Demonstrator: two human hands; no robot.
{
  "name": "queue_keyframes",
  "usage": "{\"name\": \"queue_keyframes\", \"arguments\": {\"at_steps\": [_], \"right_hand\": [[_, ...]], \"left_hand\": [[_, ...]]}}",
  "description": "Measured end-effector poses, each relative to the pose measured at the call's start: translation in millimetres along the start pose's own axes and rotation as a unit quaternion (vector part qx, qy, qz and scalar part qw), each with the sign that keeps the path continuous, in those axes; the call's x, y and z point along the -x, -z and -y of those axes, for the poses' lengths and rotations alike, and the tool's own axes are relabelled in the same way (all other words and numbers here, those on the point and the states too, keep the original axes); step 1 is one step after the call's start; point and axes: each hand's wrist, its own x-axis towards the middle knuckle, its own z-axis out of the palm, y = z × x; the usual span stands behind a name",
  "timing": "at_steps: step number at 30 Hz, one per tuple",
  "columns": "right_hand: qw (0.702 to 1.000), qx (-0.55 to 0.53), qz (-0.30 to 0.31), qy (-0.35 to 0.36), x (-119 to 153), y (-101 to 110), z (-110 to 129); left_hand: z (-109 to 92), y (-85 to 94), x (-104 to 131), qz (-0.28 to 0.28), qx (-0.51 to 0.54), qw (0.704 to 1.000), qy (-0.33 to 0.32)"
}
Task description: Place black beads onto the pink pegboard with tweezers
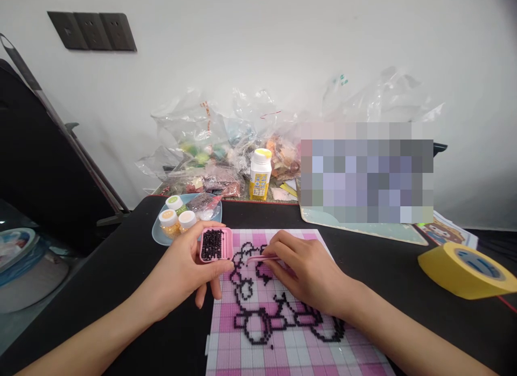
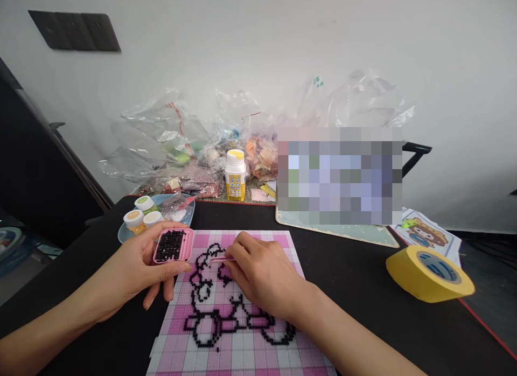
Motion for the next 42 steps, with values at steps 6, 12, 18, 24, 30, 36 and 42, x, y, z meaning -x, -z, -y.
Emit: {"name": "queue_keyframes", "arguments": {"at_steps": [6,12,18,24,30,36,42], "right_hand": [[1.000,0.001,0.005,0.003,-1.0,-0.2,0.5],[1.000,0.004,0.001,0.003,-0.7,0.5,0.6],[1.000,0.003,-0.003,0.003,-1.1,0.6,0.2],[1.000,0.001,0.007,0.002,-1.1,0.5,0.5],[1.000,0.001,0.003,0.003,-0.8,0.0,0.9],[1.000,-0.003,0.008,0.000,-1.4,-0.6,0.8],[1.000,-0.002,0.010,-0.003,-1.8,-0.3,1.6]], "left_hand": [[0.8,0.2,0.0,0.003,0.009,1.000,-0.001],[0.6,0.0,-0.4,-0.003,-0.003,1.000,-0.001],[0.1,0.7,-0.7,-0.003,-0.002,1.000,0.000],[-0.3,0.5,-0.4,-0.002,0.003,1.000,-0.003],[0.5,0.0,0.1,0.001,0.005,1.000,0.001],[-0.2,-0.5,0.5,-0.003,0.003,1.000,0.001],[-0.2,-0.5,1.1,-0.004,0.004,1.000,0.001]]}}
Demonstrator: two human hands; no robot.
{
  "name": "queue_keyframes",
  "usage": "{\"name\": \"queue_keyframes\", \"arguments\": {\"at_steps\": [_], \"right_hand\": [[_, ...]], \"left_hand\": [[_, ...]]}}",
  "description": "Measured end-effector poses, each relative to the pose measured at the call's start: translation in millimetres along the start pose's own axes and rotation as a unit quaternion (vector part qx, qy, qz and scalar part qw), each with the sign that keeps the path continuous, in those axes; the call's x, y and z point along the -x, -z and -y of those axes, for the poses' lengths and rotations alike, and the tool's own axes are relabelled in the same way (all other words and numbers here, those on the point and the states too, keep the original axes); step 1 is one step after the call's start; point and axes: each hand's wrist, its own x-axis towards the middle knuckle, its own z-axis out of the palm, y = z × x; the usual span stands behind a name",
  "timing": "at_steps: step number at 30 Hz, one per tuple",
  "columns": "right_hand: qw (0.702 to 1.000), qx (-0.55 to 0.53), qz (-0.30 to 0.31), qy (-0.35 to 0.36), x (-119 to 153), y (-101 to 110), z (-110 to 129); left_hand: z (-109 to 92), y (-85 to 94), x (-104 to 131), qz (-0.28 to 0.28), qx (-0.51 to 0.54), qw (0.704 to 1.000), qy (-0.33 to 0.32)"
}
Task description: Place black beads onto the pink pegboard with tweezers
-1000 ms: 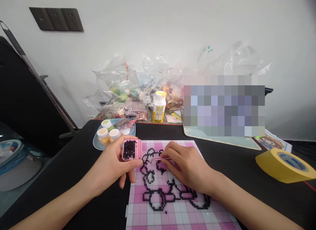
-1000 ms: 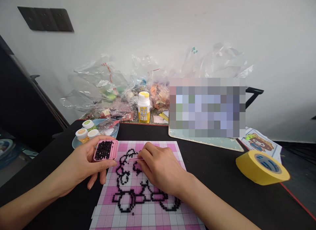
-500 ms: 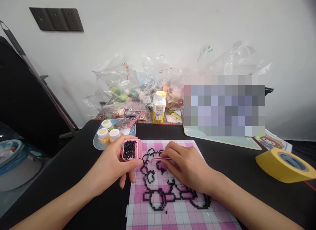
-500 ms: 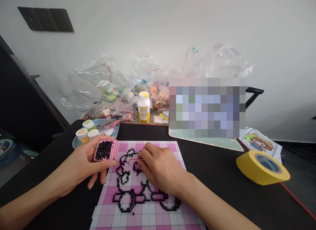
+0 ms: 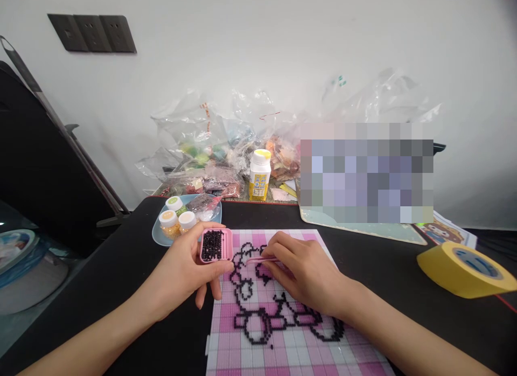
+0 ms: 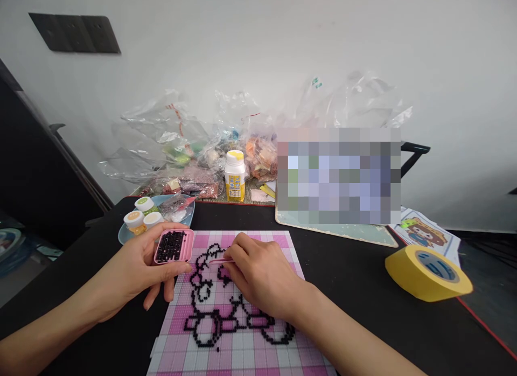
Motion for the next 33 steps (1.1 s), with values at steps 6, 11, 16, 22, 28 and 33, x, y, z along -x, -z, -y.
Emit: {"name": "queue_keyframes", "arguments": {"at_steps": [6,11,16,22,28,33], "right_hand": [[1.000,-0.003,-0.003,0.004,-0.5,0.3,0.0],[1.000,-0.001,-0.011,0.007,-0.1,-0.1,-0.9],[1.000,-0.007,-0.019,0.003,-0.8,0.2,-0.7],[1.000,-0.012,-0.016,0.008,-1.2,-0.1,1.0],[1.000,-0.016,-0.001,0.008,-1.1,-1.4,0.0],[1.000,-0.014,-0.004,0.000,-0.8,-0.8,-0.6]], "left_hand": [[-0.8,0.4,-1.0,0.005,0.003,1.000,0.000],[-0.6,0.4,-0.4,0.002,-0.004,1.000,0.002],[0.1,0.9,0.2,0.000,-0.005,1.000,-0.002],[-0.5,1.1,-1.5,0.001,0.001,1.000,-0.003],[0.7,1.1,-2.5,-0.007,-0.016,1.000,0.005],[-3.5,1.0,0.1,-0.010,-0.034,0.999,0.012]]}}
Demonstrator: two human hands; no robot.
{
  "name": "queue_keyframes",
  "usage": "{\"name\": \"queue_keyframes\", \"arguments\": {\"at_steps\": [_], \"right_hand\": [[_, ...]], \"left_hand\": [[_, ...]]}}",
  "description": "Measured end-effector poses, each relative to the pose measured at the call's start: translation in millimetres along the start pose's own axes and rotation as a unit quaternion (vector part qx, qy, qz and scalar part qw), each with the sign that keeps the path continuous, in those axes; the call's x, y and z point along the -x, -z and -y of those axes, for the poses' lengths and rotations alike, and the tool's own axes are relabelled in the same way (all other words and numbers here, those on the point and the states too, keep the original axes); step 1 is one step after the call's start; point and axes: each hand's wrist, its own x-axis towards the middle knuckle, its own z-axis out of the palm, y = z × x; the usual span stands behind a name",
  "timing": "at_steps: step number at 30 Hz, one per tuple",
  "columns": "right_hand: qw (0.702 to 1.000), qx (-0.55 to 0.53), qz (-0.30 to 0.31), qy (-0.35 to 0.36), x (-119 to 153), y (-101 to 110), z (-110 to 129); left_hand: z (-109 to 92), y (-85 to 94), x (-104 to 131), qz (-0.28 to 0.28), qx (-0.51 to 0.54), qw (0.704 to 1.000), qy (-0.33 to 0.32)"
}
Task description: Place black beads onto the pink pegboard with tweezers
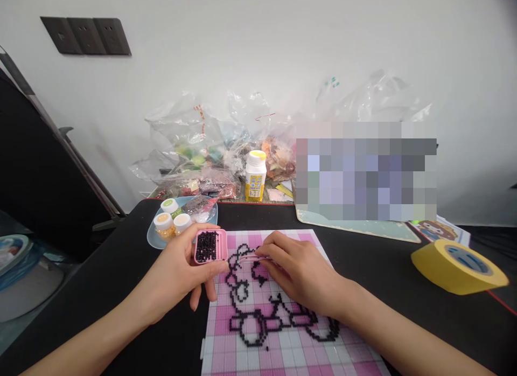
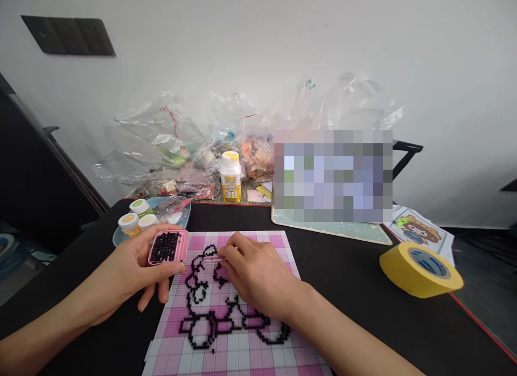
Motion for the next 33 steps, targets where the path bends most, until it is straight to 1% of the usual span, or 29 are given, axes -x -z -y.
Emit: {"name": "queue_keyframes", "arguments": {"at_steps": [4,10,19,23,29,33], "right_hand": [[1.000,0.005,-0.003,0.001,0.8,-0.3,-0.5],[1.000,0.004,0.000,-0.002,1.2,-0.3,-0.7],[1.000,-0.013,0.009,0.027,-0.4,2.7,2.0],[1.000,-0.009,-0.011,0.026,-0.5,2.8,1.0],[1.000,-0.005,-0.028,0.004,-0.6,1.2,-0.9],[0.999,-0.010,-0.042,0.009,-0.2,0.9,-0.5]], "left_hand": [[-1.0,0.3,-0.3,-0.004,-0.002,1.000,0.004],[3.7,1.3,-3.8,-0.001,-0.001,1.000,-0.004],[3.1,1.5,-3.6,0.002,-0.007,1.000,-0.002],[2.6,1.8,-3.3,0.002,-0.007,1.000,0.001],[2.0,3.4,-0.6,0.006,-0.009,1.000,-0.001],[3.1,3.0,-2.7,0.004,-0.006,1.000,-0.002]]}}
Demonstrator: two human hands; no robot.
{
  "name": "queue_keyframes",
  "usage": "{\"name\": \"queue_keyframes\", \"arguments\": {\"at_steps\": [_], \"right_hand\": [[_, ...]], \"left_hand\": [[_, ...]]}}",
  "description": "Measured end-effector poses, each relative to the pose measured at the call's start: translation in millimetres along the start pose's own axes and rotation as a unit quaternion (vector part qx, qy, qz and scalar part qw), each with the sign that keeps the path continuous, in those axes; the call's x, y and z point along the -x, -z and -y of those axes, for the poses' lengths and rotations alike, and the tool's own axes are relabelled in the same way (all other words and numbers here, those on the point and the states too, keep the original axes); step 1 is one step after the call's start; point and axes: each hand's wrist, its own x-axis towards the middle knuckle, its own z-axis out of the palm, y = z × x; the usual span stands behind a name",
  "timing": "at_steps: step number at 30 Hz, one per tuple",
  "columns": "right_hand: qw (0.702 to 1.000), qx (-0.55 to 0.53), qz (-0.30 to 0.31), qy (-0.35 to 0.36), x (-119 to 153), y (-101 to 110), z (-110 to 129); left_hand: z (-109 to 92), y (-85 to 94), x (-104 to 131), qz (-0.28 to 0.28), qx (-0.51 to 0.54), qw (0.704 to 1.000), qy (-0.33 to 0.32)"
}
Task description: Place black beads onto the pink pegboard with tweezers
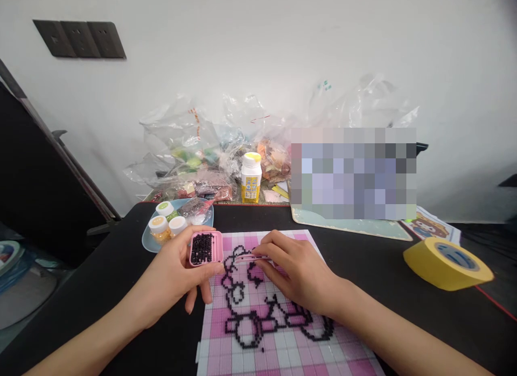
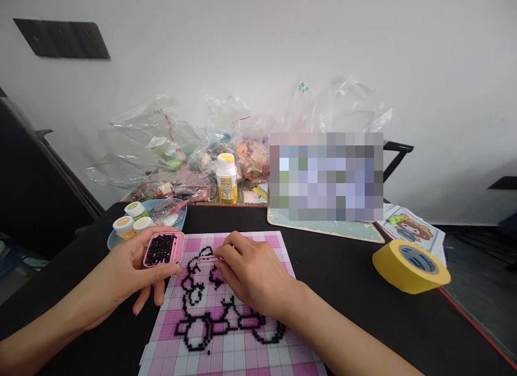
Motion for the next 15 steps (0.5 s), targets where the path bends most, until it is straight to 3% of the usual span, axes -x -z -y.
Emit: {"name": "queue_keyframes", "arguments": {"at_steps": [15], "right_hand": [[0.999,0.032,-0.015,-0.012,1.4,-0.9,-3.5]], "left_hand": [[0.7,-1.1,-2.2,0.000,0.002,1.000,0.002]]}}
